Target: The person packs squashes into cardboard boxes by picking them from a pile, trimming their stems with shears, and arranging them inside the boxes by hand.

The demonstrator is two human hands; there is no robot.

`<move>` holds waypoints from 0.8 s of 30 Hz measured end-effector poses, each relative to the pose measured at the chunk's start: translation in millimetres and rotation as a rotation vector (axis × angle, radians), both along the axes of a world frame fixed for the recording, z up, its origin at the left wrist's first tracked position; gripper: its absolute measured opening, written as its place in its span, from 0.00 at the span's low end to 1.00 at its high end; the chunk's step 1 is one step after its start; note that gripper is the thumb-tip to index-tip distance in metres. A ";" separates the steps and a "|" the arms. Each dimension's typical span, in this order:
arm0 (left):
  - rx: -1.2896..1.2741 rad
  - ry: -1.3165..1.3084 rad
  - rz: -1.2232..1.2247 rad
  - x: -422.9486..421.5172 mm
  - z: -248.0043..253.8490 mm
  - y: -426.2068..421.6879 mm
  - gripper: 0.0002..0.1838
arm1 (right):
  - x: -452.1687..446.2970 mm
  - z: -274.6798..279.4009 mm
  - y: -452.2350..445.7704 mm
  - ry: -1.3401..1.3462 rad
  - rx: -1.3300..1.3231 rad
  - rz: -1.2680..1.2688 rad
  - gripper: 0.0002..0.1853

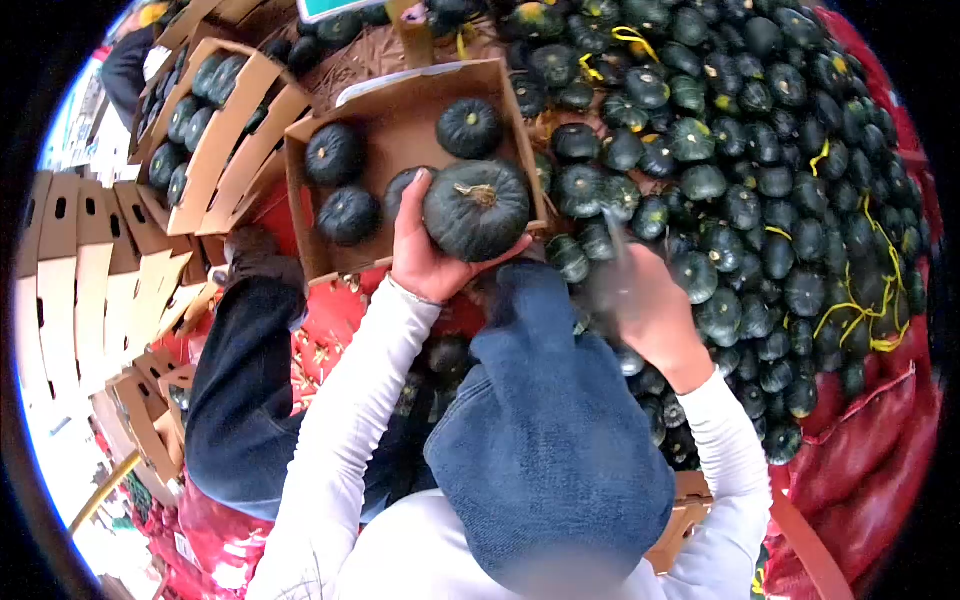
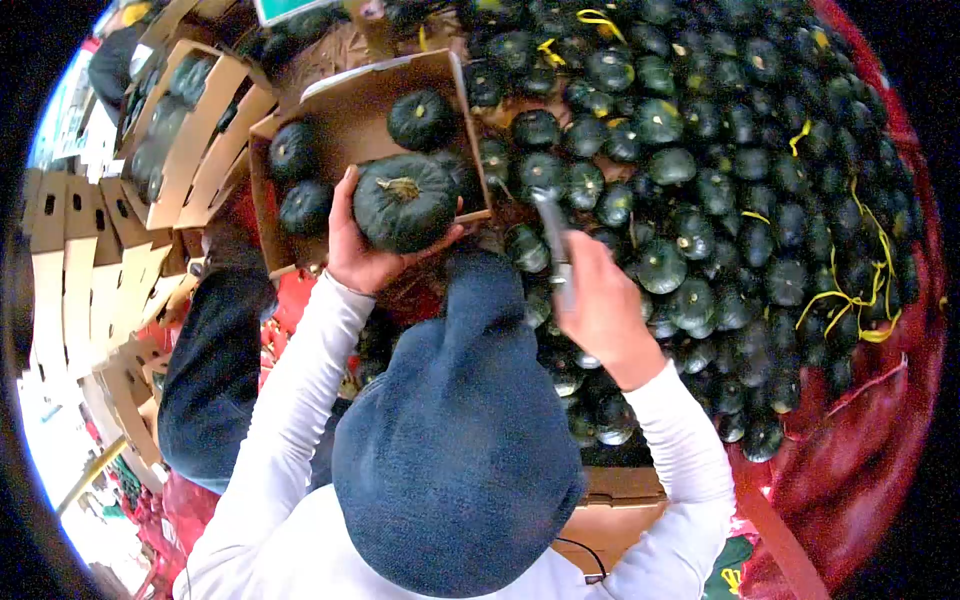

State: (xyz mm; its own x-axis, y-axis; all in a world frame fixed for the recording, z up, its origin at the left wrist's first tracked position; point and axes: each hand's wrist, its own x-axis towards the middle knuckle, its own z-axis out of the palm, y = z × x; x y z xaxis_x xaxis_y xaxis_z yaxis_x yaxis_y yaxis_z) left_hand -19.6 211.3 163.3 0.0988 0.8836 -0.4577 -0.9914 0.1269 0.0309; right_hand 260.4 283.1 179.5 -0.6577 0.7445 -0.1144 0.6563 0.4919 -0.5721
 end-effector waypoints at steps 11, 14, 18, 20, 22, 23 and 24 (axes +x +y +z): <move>0.009 0.413 -0.026 30.2 7.0 48.0 0.29 | -60.3 16.2 23.2 0.085 0.174 0.149 0.27; 0.020 0.608 0.045 51.4 7.1 56.4 0.31 | -61.1 5.1 11.7 0.346 -0.153 -0.072 0.21; 0.079 0.107 0.002 29.4 12.2 27.0 0.31 | -31.6 -9.2 6.4 0.527 -0.494 -0.623 0.19; 0.015 0.298 -0.041 -5.7 -1.9 4.0 0.29 | 6.2 -35.5 -0.2 0.512 -0.307 -0.701 0.22; -0.048 0.629 -0.118 -47.0 -0.2 -4.9 0.24 | 30.2 -43.3 -6.8 0.114 -0.142 -0.683 0.27; -0.159 1.128 -0.058 -67.2 -3.5 0.3 0.24 | 39.2 -51.5 -10.1 -0.045 -0.102 -0.661 0.31; -0.245 1.518 0.003 -80.6 -5.8 9.2 0.27 | 52.0 -69.1 -15.2 -0.103 -0.013 -0.596 0.32</move>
